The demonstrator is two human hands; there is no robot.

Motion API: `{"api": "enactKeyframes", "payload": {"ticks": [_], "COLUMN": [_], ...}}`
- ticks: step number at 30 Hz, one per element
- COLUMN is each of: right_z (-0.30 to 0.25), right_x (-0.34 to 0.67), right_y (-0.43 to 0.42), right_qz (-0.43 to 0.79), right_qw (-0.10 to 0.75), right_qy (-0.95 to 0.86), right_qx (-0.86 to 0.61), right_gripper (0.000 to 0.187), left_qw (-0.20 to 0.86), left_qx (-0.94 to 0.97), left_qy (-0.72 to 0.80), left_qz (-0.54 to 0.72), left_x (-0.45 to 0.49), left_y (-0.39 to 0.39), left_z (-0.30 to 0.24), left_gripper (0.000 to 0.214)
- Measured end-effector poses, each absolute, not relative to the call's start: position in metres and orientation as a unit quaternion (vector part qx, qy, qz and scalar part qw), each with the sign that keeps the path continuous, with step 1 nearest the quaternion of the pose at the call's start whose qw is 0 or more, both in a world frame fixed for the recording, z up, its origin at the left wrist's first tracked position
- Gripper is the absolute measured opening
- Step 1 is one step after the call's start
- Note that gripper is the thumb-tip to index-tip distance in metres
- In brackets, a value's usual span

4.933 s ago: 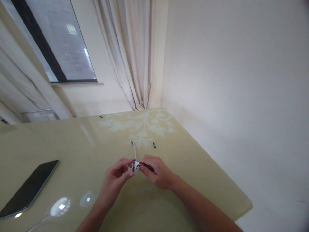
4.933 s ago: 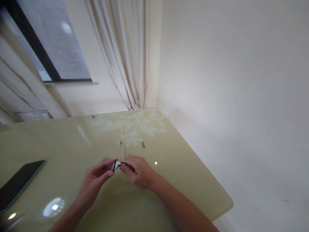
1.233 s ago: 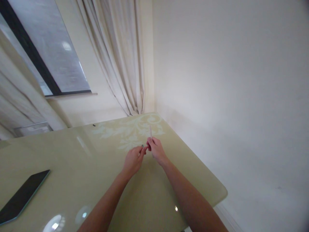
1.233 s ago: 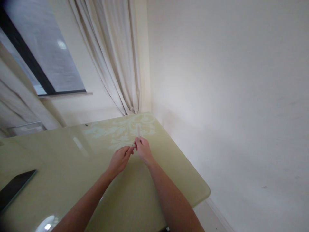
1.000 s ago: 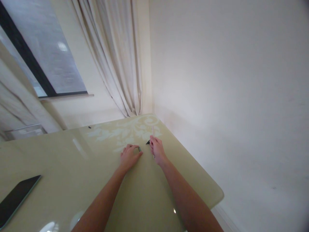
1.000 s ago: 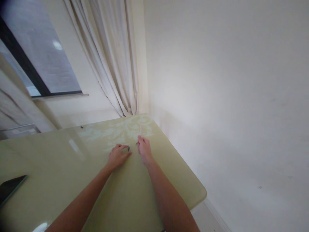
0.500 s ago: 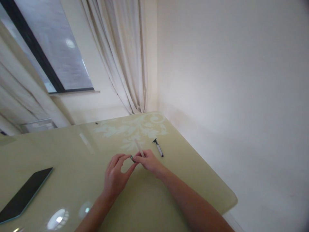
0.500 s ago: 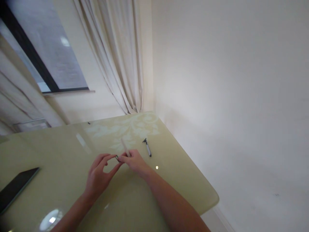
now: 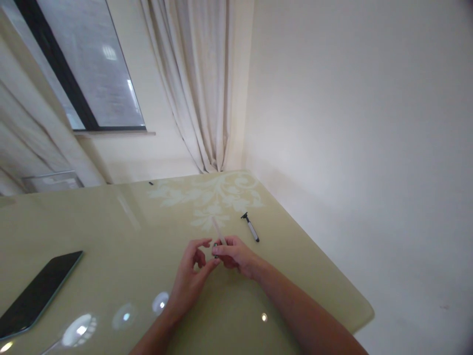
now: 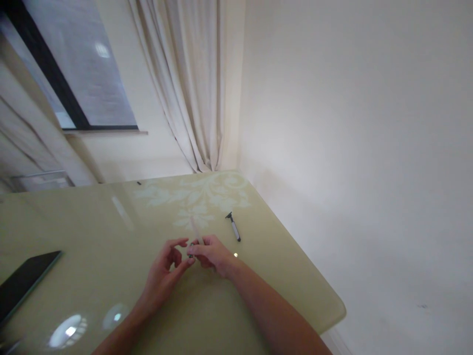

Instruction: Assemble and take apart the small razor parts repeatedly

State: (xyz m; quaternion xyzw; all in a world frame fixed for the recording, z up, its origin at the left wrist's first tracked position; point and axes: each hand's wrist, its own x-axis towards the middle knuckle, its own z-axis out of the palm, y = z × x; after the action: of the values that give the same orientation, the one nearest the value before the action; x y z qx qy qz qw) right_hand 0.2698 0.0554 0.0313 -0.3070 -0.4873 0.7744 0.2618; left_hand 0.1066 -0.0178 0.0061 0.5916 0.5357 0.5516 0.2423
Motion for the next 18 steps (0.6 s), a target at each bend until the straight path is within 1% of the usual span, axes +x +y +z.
{"api": "enactKeyframes", "payload": {"ticks": [1, 5, 13, 16, 18], "right_z": [0.031, 0.03, 0.03, 0.031, 0.031], "right_x": [0.269, 0.267, 0.267, 0.264, 0.263], "right_y": [0.054, 0.054, 0.06, 0.06, 0.061], "right_qz": [0.774, 0.766, 0.768, 0.766, 0.744], "right_qw": [0.26, 0.264, 0.249, 0.285, 0.33], "right_qy": [-0.49, -0.502, -0.511, -0.498, -0.495], "right_qx": [-0.306, -0.302, -0.295, -0.29, -0.304], "right_gripper": [0.032, 0.034, 0.036, 0.039, 0.041], "left_qw": [0.252, 0.258, 0.302, 0.299, 0.279], "left_qx": [0.595, 0.6, 0.596, 0.582, 0.569], "left_qy": [0.531, 0.518, 0.496, 0.5, 0.521], "left_qz": [0.549, 0.553, 0.554, 0.568, 0.572], "left_x": [0.105, 0.101, 0.106, 0.106, 0.103], "left_y": [-0.017, -0.013, -0.006, -0.003, -0.003], "left_z": [0.006, 0.008, 0.011, 0.012, 0.015], "left_gripper": [0.038, 0.035, 0.04, 0.045, 0.046]}}
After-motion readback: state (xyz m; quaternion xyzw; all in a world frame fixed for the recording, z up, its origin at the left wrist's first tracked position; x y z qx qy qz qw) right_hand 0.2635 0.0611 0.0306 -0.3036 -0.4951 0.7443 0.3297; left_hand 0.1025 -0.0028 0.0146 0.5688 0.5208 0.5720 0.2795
